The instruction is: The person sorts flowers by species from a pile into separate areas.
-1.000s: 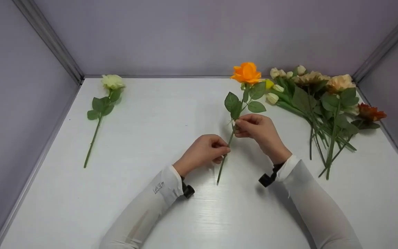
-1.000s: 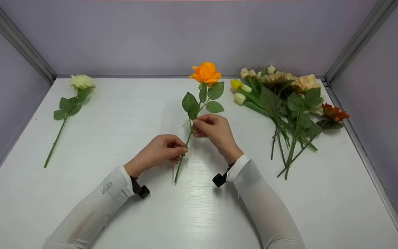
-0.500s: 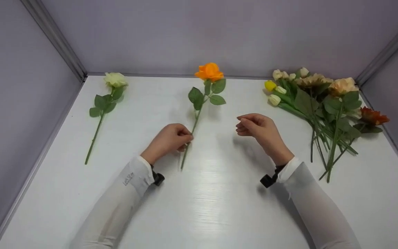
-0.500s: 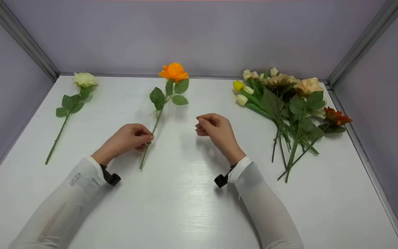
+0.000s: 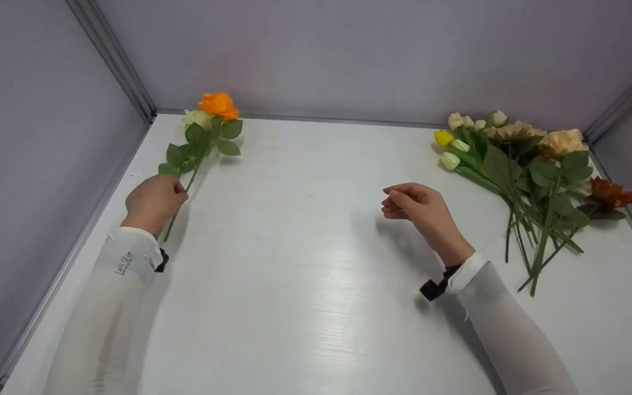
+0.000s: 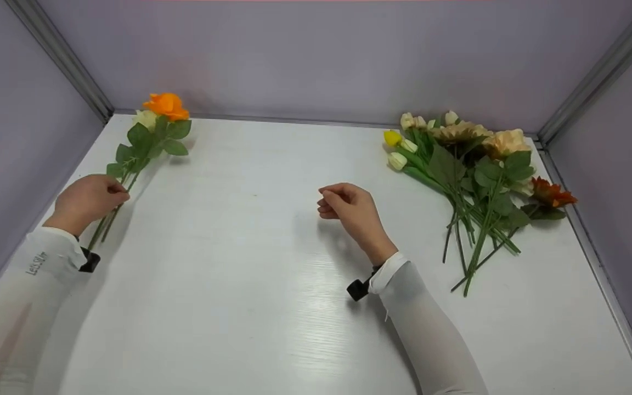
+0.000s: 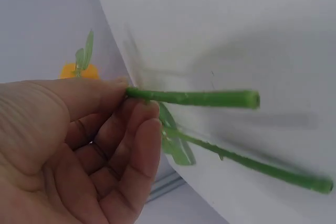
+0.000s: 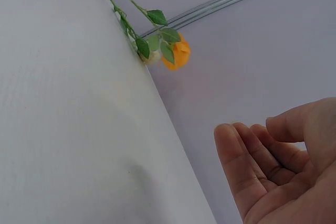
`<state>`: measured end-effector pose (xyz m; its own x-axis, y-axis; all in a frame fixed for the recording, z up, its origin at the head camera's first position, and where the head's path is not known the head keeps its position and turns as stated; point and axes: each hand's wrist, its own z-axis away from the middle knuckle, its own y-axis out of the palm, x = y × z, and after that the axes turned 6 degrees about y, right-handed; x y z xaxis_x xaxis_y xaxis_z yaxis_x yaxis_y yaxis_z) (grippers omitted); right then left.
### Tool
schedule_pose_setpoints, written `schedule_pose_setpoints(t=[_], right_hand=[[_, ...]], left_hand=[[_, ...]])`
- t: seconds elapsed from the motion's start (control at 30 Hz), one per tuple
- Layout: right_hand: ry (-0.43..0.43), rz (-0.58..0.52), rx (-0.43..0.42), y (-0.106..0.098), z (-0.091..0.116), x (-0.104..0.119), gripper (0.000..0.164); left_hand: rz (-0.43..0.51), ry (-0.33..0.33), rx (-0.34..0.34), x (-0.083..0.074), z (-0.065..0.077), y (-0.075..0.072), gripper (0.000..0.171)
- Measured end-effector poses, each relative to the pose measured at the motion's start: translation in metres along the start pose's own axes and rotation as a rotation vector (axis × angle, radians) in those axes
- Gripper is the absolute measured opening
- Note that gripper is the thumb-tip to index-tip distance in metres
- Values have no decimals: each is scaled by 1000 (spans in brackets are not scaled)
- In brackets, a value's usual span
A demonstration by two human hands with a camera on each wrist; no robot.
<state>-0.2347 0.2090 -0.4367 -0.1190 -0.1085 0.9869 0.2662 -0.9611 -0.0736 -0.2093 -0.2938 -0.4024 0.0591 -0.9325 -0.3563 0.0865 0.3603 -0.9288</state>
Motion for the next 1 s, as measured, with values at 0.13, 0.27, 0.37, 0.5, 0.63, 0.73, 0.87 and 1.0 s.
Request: schedule_pose_setpoints(t=[0.13,0.27,0.37,0.5,0.63,0.73,0.87,1.0], right_hand=[[4,0,-2,-1,1,-2,36],[4,2,1,-1,1,-3,36],[8,7,2,0,1,-2,35],[12,10,0,-1,0,-1,34],[2,1,-2,-2,0,-2,34],[-6,-5,5,-2,0,-3,35],[0,4,5,-3,-2,-4,35],[21,25,-13,-5,-3,-4,36]], left_hand=[[-66,-20,-34,12,-7,-1,25],[-82,-38,-68,18,-15,3,23],[-68,-44,-79,24,-19,7,21],[-39,-42,-93,29,-21,13,23],[-15,-38,-89,29,-22,16,23],[-16,-49,-57,29,-24,16,24],[-39,-65,-38,24,-27,14,28],[-42,-14,-105,-2,-28,16,39]])
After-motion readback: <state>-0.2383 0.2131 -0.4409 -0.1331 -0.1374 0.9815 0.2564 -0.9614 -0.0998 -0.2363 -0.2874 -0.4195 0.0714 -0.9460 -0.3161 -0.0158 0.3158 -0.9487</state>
